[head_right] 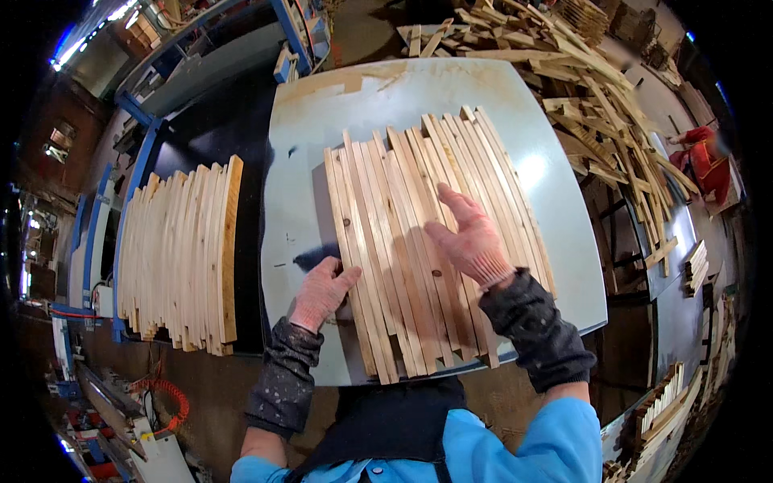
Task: The person gathers small wooden planks from a metal worktable and the floor, aligns them into neat stacks, and places the stacks onto a conveyor belt. The person handles the planks by hand without using tools.
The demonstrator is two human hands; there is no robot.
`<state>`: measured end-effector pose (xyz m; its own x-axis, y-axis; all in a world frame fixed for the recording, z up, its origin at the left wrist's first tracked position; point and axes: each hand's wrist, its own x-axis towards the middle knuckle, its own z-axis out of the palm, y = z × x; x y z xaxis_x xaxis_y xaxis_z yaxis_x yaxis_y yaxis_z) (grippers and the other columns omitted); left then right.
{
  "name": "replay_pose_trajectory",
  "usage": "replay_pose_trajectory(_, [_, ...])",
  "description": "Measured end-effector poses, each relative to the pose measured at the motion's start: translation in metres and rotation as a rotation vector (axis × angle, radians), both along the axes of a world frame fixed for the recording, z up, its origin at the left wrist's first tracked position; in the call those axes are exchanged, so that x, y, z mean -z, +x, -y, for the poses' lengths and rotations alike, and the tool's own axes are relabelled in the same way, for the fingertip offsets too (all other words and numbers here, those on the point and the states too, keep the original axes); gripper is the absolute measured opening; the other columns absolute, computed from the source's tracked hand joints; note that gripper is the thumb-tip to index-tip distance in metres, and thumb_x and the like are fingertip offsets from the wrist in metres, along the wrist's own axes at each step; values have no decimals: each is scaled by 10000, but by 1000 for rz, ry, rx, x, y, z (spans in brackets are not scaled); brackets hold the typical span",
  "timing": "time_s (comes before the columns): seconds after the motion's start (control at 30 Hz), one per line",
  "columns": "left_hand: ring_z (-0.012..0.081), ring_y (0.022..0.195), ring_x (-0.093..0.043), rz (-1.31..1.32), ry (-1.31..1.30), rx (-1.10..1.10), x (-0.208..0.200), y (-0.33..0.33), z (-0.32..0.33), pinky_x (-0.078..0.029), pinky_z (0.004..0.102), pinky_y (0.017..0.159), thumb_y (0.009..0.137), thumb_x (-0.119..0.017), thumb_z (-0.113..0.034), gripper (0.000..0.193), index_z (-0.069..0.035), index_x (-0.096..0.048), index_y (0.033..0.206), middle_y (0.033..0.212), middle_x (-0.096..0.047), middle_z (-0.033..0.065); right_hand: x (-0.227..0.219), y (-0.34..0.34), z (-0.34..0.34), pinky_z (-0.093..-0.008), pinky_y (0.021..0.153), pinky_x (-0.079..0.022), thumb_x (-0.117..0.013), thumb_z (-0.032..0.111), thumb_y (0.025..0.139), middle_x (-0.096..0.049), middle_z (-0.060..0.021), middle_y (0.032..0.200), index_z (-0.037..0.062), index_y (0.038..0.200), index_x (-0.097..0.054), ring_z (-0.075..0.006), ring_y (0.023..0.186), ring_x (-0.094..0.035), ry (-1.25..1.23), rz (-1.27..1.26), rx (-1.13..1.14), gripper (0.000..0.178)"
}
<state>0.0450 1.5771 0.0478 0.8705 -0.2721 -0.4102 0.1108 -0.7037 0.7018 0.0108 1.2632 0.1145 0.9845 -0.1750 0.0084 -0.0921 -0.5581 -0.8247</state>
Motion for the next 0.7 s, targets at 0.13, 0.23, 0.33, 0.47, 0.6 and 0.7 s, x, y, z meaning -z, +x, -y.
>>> replay_pose_trajectory(0.13, [278,781,-700,-97,-290,-79,9,7,-6,-554,400,717,1053,-708,-583,562,-21,-678,1063,887,-730,132,-19,-79,5,-399,1223,-511,-799,152,1026,-679,-157,1520,29,1663,-501,-257,1417,-641,440,-187,-37,714])
replay_pose_trajectory(0.23, [87,613,-564,-304,-534,-164,14,12,-10,-442,270,525,1096,-699,-526,471,-57,-673,1063,792,-616,7,-33,-146,1,-401,1170,-556,-815,147,1026,-736,-128,1435,51,1666,-510,-232,1338,-689,497,-338,-151,714])
replay_pose_trajectory(0.33, [82,597,-556,-365,-488,-146,18,17,-14,-428,266,512,1083,-745,-481,454,-34,-669,1104,788,-619,11,-33,-203,-24,-395,1155,-562,-850,157,1014,-740,-135,1427,62,1668,-510,-211,1335,-684,643,-528,-218,743])
replay_pose_trajectory(0.47, [215,748,-680,-155,-387,8,26,18,-16,-549,368,667,1013,-815,-517,560,9,-655,1121,890,-725,128,-14,-257,-74,-369,1122,-564,-813,114,1017,-738,-140,1407,35,1649,-535,-207,1284,-692,394,-632,30,695])
replay_pose_trajectory(0.6, [425,1021,-743,104,-255,147,40,15,-15,-584,495,918,888,-896,-599,764,38,-614,1202,1062,-769,272,30,-273,-134,-319,1095,-545,-811,56,993,-678,-81,1434,14,1728,-387,-153,1258,-656,563,-253,422,850])
replay_pose_trajectory(0.7, [339,1117,-744,115,-127,204,47,16,-19,-575,457,992,873,-938,-538,752,28,-592,1227,1154,-773,246,56,-270,-173,-305,1038,-553,-807,36,988,-678,-72,1374,24,1749,-347,-134,1197,-654,543,-117,564,889])
